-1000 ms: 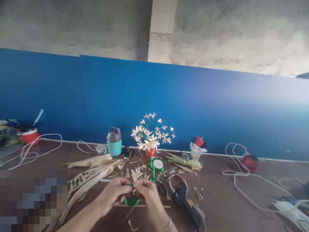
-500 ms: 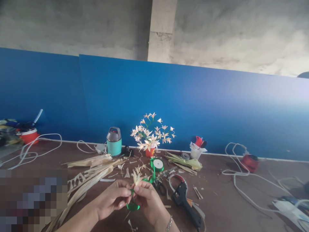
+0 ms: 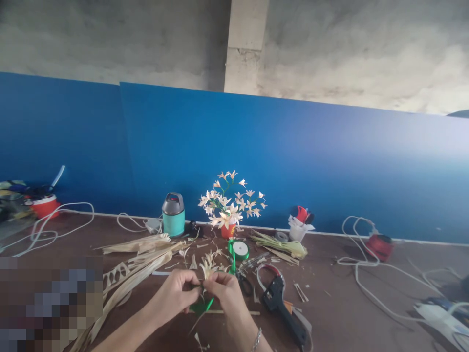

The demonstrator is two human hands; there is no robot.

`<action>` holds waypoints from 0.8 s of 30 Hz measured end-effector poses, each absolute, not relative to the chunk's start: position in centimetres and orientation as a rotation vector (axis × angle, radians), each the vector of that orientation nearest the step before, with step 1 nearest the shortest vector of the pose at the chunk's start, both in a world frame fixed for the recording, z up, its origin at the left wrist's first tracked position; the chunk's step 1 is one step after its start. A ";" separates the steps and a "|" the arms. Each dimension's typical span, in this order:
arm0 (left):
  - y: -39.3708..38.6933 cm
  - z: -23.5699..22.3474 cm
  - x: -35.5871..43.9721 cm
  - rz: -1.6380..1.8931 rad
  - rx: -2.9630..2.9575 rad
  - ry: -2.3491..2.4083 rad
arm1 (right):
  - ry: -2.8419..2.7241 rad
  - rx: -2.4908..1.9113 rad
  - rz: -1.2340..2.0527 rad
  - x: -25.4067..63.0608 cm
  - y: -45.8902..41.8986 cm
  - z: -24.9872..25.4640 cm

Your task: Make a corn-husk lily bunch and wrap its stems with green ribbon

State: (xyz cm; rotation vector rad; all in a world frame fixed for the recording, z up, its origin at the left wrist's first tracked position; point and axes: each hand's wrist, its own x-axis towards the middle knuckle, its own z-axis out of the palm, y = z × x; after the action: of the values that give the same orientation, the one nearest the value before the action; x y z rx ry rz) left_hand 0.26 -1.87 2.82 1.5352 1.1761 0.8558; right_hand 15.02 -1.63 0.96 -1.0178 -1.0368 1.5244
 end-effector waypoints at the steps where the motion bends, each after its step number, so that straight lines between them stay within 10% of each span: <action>1: -1.9 2.6 0.3 0.870 1.563 1.159 | -1.057 -1.036 1.500 15.1 -1.4 0.7; 24: -2.4 3.6 0.3 0.788 1.026 0.728 | -0.895 -0.687 1.881 15.3 -2.8 1.7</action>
State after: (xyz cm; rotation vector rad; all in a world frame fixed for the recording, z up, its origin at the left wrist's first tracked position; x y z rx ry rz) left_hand 0.31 -2.43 3.62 1.0256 0.7279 0.7877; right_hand 15.33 -2.81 1.65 -0.6874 -0.8951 1.8815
